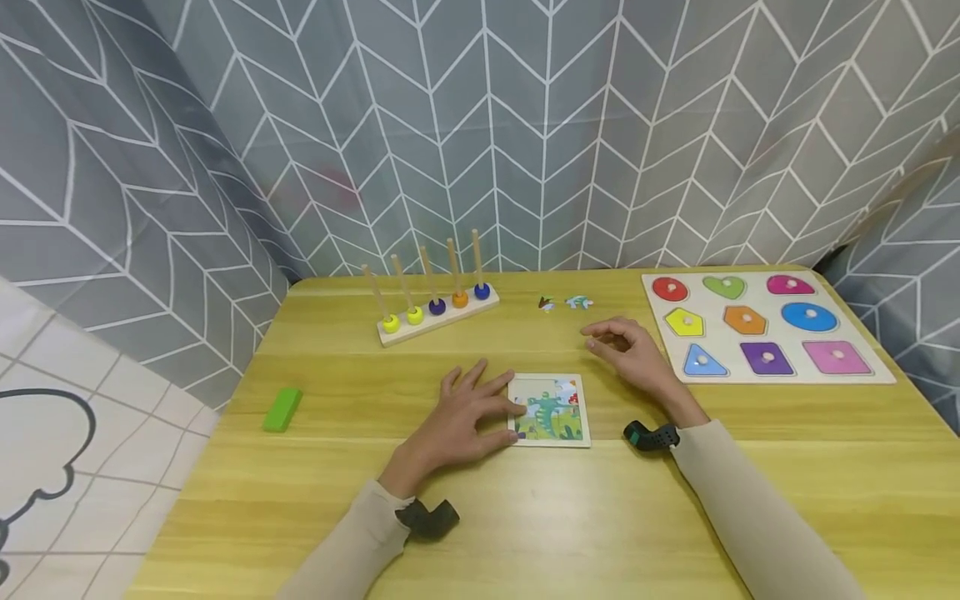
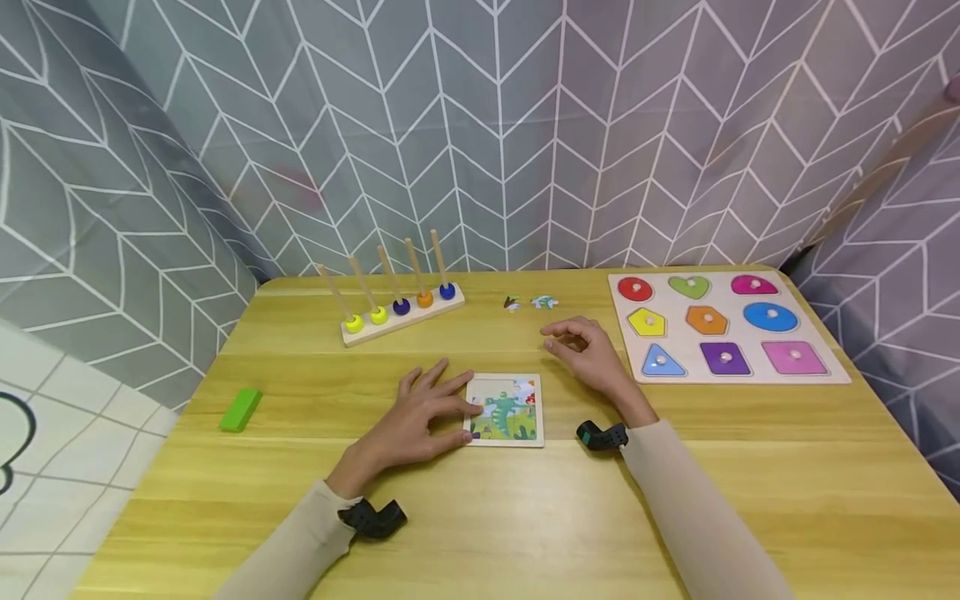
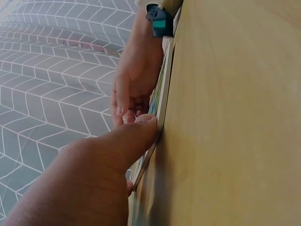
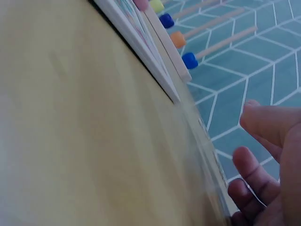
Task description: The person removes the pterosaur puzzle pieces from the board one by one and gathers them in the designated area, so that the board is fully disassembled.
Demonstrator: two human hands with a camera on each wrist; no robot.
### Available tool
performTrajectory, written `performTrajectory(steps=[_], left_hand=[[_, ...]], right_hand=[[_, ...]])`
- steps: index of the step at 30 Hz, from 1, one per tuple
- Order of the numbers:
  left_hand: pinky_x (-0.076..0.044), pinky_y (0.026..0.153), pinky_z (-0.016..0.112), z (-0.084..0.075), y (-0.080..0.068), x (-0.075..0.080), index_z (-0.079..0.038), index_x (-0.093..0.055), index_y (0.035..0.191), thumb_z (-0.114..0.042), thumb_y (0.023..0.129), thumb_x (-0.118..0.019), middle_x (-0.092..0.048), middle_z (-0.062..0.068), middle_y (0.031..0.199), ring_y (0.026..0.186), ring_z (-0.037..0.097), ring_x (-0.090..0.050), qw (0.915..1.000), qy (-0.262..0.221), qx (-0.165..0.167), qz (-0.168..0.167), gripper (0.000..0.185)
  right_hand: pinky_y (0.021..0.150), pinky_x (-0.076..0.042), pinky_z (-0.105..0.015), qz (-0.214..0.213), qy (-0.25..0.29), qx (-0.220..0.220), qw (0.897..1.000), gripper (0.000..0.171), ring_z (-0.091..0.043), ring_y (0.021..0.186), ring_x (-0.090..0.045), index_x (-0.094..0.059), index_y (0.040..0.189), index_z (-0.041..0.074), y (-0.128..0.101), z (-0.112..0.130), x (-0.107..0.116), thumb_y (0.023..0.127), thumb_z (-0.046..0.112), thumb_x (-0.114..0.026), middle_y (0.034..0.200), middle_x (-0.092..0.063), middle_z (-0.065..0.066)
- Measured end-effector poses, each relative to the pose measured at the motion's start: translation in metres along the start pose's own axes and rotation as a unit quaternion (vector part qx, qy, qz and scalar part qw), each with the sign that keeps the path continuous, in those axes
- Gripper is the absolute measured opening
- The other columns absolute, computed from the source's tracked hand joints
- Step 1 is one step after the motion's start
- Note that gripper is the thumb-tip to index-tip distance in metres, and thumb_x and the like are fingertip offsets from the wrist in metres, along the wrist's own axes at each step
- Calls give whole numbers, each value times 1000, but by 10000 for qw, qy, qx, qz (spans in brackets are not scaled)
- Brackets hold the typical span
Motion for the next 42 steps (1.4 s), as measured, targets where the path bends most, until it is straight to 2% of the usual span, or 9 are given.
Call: performTrajectory(steps=[5,7,12,17,24,31,42], left_hand=[[-6,122,67,0,1,2,-36,-70,127,-50,95,-64,-38,-2,164,158,42,-16,10000,14,34,19,35],[-6,122,67,0,1,3,-36,-70,127,-50,95,-64,-38,-2,164,158,42,-16,10000,7,63,17,35],[-6,122,67,1,1,4,-36,-70,127,-49,95,-65,-38,-2,164,157,42,-16,9999,-19,99,11,35],[-6,122,67,2,2,4,-36,-70,127,-50,95,-64,-38,-2,164,158,41,-16,9999,-19,93,35,36],[-6,121,67,3,2,3,-36,-71,127,-50,95,-64,-37,-2,164,158,41,-16,9999,-33,95,23,35],[-7,121,68,1,4,3,-36,-71,127,-49,95,-65,-38,-3,164,158,41,-16,9999,-31,99,38,35],[-7,121,67,1,4,1,-36,-70,127,-50,95,-65,-37,-4,165,158,40,-16,10000,-14,40,73,35]], right_hand=[[100,-39,-34,393,42,271,9989,20,-20,112,-47,-75,114,5,-9,7,-12,95,7,-70,116,-68,-14],[100,-35,-42,526,15,496,9974,19,-22,112,-47,-76,111,6,-12,10,-17,92,5,-73,115,-69,-13],[97,-30,-46,852,-206,819,9928,18,-21,110,-48,-78,107,15,-19,15,-22,90,8,-76,113,-70,-7],[101,-25,-50,1106,-532,805,9892,21,-21,114,-46,-78,109,21,-23,19,-23,89,15,-78,117,-68,-3],[99,-24,-49,1300,-818,974,9833,26,-18,113,-43,-78,111,26,-24,21,-26,86,19,-82,120,-66,0],[95,-23,-48,1491,-1103,1102,9764,22,-19,112,-41,-78,106,28,-26,23,-28,86,20,-82,120,-65,1],[94,-21,-46,1520,-1066,1053,9770,23,-18,110,-41,-78,106,27,-29,23,-27,85,19,-83,119,-64,1]])
Point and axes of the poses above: each hand's wrist, its own y-axis towards the middle knuckle, its own x-axis out of the back of the hand, z = x × y, the point moved 2 cm from there along y, towards the middle knuckle
